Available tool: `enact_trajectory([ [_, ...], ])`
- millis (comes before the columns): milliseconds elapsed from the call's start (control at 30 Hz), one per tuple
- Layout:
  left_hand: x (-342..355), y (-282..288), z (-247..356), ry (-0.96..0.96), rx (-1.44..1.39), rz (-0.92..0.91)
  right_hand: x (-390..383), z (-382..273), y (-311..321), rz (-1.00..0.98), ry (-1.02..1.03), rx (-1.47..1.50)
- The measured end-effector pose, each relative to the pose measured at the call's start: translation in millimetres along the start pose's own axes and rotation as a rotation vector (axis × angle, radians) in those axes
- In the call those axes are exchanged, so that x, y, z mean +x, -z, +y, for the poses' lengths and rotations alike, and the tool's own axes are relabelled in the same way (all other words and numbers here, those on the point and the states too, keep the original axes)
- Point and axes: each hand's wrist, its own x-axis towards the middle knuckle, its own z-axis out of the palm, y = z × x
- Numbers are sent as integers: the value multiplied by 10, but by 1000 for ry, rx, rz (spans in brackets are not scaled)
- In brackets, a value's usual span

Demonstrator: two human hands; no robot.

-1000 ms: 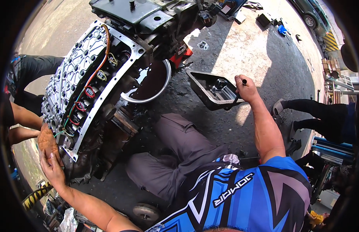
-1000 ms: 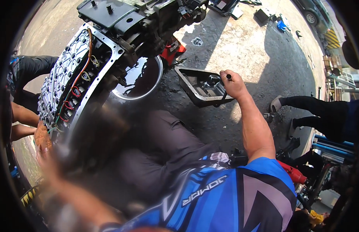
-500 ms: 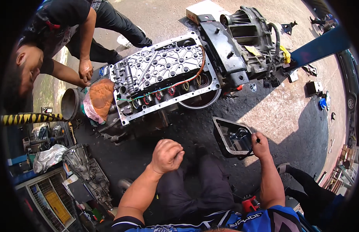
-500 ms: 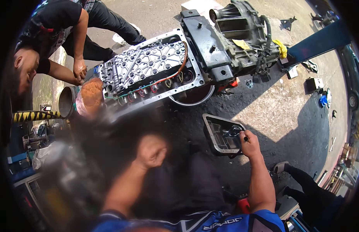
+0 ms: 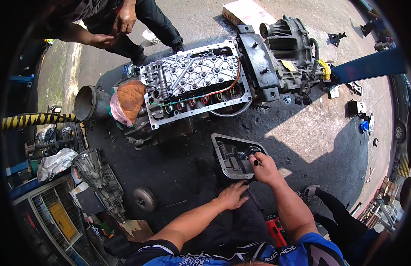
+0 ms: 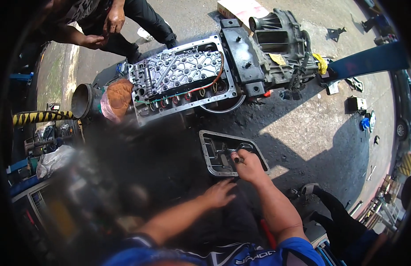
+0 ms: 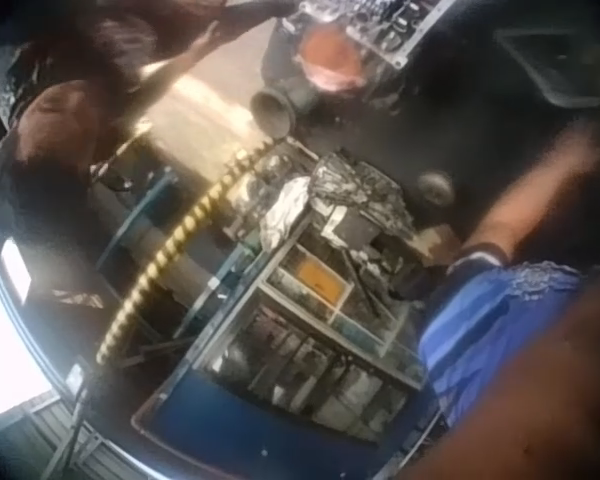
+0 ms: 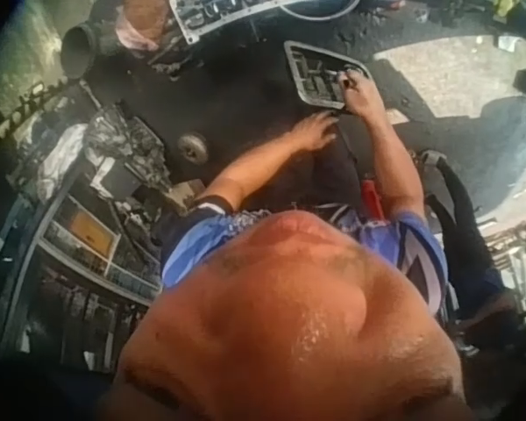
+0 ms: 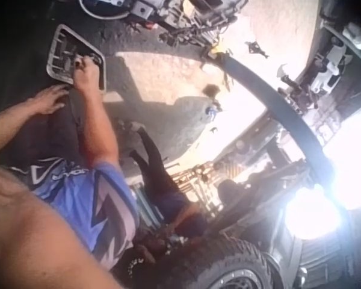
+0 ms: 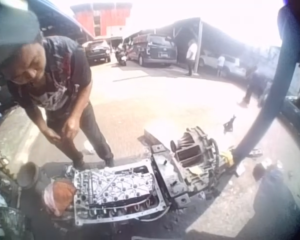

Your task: Assembling and aligning the valve body on an automatic transmission unit.

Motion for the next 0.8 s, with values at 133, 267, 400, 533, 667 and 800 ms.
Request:
enact_trajectory([
  [133,-164,35,74,81,1,-17,-25,-466,-80,-95,0,-15],
  [267,-381,60,96,186,-58,-48,-12,-744,-265,-246,-64,-54],
  [400,-557,130,164,320,-173,127,37,-1079,-538,-372,90,-142],
  [533,-714,139,149,405,-376,373,28,-1046,-729,-376,228,-72],
  [667,-898,329,63,417,-266,460,-193,-1125,-649,-86,646,-357],
  [800,-923,432,-20,417,-32,281,-425,-1203,-523,-339,1095,-424],
])
